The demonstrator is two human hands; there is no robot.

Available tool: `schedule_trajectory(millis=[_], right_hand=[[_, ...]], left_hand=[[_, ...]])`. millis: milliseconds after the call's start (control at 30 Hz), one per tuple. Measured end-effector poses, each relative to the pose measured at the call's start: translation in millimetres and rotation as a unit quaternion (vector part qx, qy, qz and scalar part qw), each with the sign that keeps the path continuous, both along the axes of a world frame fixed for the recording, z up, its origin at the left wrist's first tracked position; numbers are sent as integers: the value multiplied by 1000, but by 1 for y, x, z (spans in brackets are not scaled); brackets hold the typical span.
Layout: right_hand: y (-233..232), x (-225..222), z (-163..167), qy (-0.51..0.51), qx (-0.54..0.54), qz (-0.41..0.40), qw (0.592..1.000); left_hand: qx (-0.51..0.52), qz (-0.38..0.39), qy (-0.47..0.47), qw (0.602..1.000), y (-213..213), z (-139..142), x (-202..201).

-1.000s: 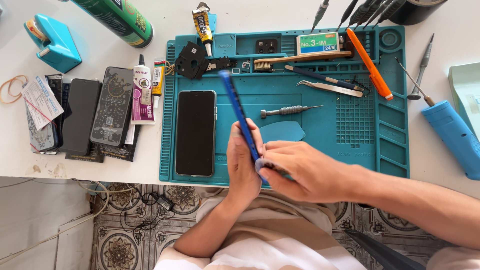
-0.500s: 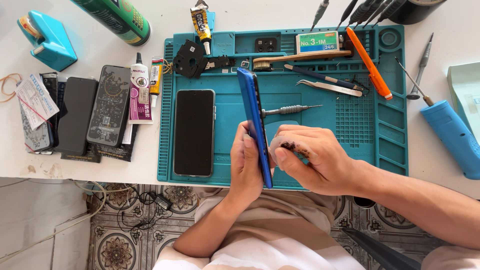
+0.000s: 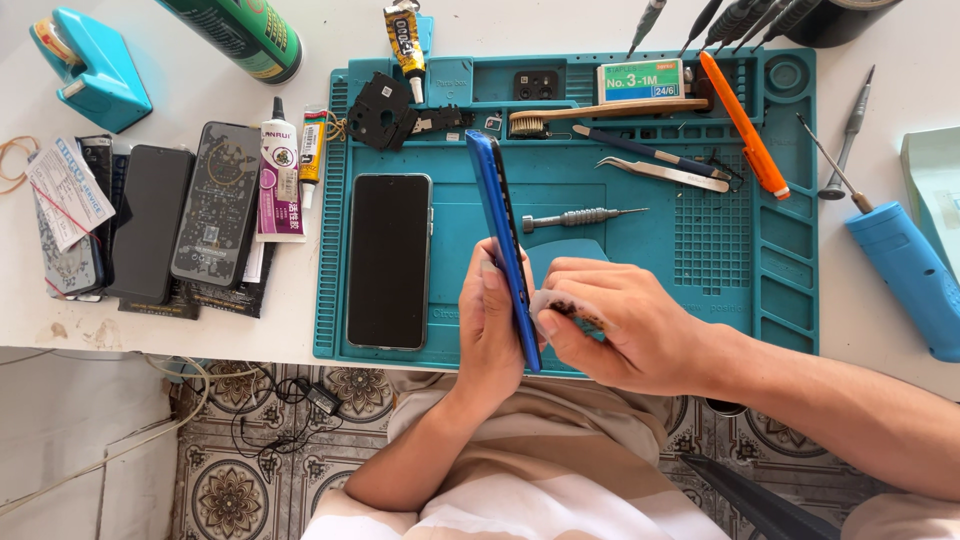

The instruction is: The person cleans a blue smartphone with a toothbrush and plastic pry tool, then removes the back cover. They place the phone on a mat and use a screwdriver to remove screws from the internal frame.

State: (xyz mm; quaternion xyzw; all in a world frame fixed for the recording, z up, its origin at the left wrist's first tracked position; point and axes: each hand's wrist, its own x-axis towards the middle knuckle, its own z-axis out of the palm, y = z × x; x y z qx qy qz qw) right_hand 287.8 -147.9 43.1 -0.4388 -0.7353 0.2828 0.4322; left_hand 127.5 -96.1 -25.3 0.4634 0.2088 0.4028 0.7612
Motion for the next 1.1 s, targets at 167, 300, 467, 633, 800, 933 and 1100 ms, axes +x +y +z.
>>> schedule_trajectory(millis=[167, 300, 467, 633, 800, 933, 1100], right_hand=[[-1, -2, -1, -2, -14, 13, 1000], [-1, -1, -1, -10, -21, 19, 1000], [-1, -3, -2, -8, -15, 32, 999], [-3, -5, -3, -10, -35, 50, 998], [-4, -4, -5, -6, -71, 77, 995], [-4, -8, -8, -17, -85, 93, 992], [-5, -8, -9, -27, -103, 83, 991]], left_hand=[[-25, 1, -4, 1000, 1, 2, -1], [-11, 15, -2, 1000, 0, 2, 1], [-30, 20, -29, 999, 0, 0, 1], [-53, 29, -57, 997, 1, -3, 3], [-69, 41, -53, 995, 1, -5, 3], [-122, 44, -112, 985, 3, -7, 1], [-96, 60, -91, 989, 2, -8, 4]])
